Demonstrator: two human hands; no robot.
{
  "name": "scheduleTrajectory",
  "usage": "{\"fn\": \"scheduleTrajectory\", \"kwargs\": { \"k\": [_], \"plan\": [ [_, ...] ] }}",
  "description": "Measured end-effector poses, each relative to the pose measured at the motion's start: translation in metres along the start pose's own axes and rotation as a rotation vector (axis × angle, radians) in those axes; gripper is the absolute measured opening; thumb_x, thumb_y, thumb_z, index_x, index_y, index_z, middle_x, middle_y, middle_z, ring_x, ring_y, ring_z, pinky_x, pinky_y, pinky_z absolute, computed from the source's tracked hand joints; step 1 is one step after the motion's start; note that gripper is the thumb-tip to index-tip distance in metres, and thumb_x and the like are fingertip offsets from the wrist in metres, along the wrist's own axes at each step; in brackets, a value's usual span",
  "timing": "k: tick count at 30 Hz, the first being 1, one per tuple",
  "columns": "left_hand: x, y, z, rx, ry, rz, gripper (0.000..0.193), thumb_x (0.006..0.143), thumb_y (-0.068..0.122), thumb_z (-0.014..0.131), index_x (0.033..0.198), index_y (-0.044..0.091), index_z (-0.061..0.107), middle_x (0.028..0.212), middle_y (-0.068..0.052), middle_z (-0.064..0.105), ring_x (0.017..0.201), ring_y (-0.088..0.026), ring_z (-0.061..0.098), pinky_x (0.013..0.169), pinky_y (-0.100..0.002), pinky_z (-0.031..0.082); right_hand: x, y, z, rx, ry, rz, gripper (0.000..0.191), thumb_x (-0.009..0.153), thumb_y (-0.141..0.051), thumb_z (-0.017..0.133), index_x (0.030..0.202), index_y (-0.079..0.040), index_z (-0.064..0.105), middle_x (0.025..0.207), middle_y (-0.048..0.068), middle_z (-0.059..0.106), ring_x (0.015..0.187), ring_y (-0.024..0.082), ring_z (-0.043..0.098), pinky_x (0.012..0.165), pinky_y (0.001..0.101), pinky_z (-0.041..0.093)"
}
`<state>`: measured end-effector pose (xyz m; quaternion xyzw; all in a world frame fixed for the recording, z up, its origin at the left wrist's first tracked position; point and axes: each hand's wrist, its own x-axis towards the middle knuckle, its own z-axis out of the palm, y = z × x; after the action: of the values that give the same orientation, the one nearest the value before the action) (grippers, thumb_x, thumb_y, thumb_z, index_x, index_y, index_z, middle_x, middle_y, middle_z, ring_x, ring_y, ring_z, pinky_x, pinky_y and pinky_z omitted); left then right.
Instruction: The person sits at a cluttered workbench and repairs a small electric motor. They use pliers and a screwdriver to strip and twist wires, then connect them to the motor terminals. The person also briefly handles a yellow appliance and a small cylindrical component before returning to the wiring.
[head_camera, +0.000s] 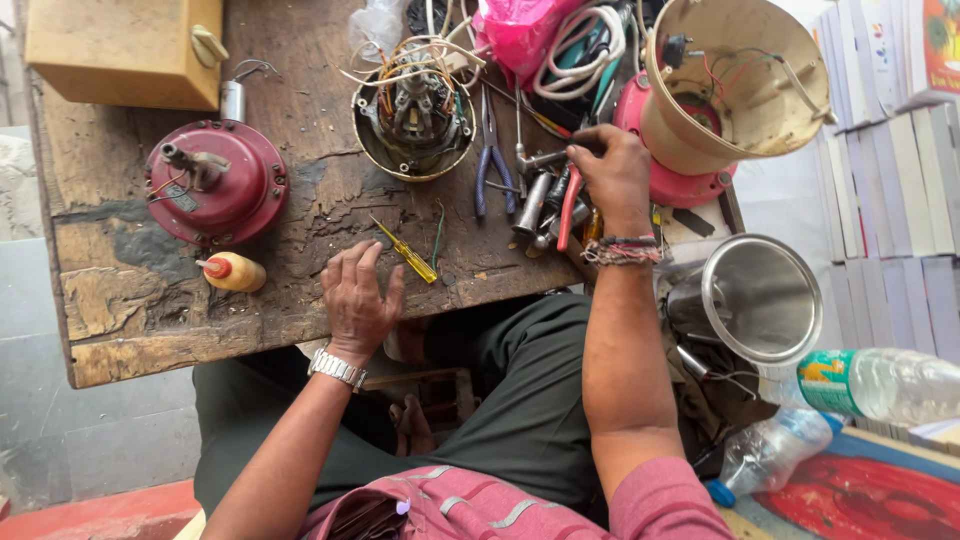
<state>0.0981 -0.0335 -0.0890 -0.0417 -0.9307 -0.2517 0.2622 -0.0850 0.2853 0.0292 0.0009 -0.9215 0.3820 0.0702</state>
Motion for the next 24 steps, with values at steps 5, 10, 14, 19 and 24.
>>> {"fn": "scheduleTrajectory", "kwargs": {
  "k": [5, 10, 14, 19, 24],
  "plan": [
    [0.003, 0.005, -0.005, -0.041, -0.035, -0.082, 0.048, 0.096, 0.03, 0.071, 0.132, 0.003, 0.056, 0.131, -0.016, 0.06, 0.122, -0.032, 0.055, 0.103, -0.047, 0.045, 0.005, -0.004, 0.03, -0.192, -0.185, -0.122, 0.031, 0.08, -0.015, 0.083, 0.109, -0.007, 0.078, 0.102, 0.013, 0.075, 0.088, 0.027, 0.072, 0.081, 0.0391, 0.056],
    [0.008, 0.009, -0.006, -0.034, -0.051, -0.091, 0.044, 0.096, 0.028, 0.071, 0.13, 0.004, 0.058, 0.132, -0.014, 0.061, 0.122, -0.032, 0.056, 0.103, -0.046, 0.045, 0.016, -0.005, 0.062, -0.44, -0.308, -0.201, 0.038, 0.078, -0.019, 0.085, 0.114, -0.014, 0.076, 0.109, 0.014, 0.069, 0.105, 0.033, 0.066, 0.092, 0.0453, 0.052],
    [0.005, 0.008, -0.008, -0.034, -0.068, -0.103, 0.042, 0.094, 0.027, 0.071, 0.128, 0.005, 0.059, 0.133, -0.013, 0.061, 0.122, -0.032, 0.055, 0.103, -0.046, 0.044, 0.02, -0.003, 0.066, -0.544, -0.383, -0.159, 0.035, 0.077, -0.019, 0.085, 0.112, -0.018, 0.076, 0.114, 0.012, 0.067, 0.108, 0.033, 0.066, 0.091, 0.0462, 0.053],
    [0.005, 0.004, -0.007, -0.025, 0.008, -0.073, 0.047, 0.095, 0.025, 0.069, 0.133, 0.004, 0.052, 0.131, -0.015, 0.06, 0.124, -0.031, 0.054, 0.102, -0.047, 0.043, 0.019, -0.002, 0.078, -0.637, -0.331, -0.17, 0.028, 0.076, -0.015, 0.083, 0.104, -0.018, 0.079, 0.114, 0.012, 0.066, 0.105, 0.036, 0.066, 0.091, 0.0466, 0.052],
    [-0.003, -0.003, -0.006, -0.323, 0.33, -0.214, 0.052, 0.105, 0.009, 0.054, 0.152, 0.007, 0.033, 0.151, -0.014, 0.051, 0.136, -0.028, 0.05, 0.111, -0.042, 0.042, 0.022, 0.001, 0.091, -0.691, -0.25, -0.255, 0.013, 0.086, -0.013, 0.079, 0.098, -0.015, 0.08, 0.112, 0.018, 0.066, 0.1, 0.037, 0.069, 0.091, 0.0448, 0.056]
  ]
}}
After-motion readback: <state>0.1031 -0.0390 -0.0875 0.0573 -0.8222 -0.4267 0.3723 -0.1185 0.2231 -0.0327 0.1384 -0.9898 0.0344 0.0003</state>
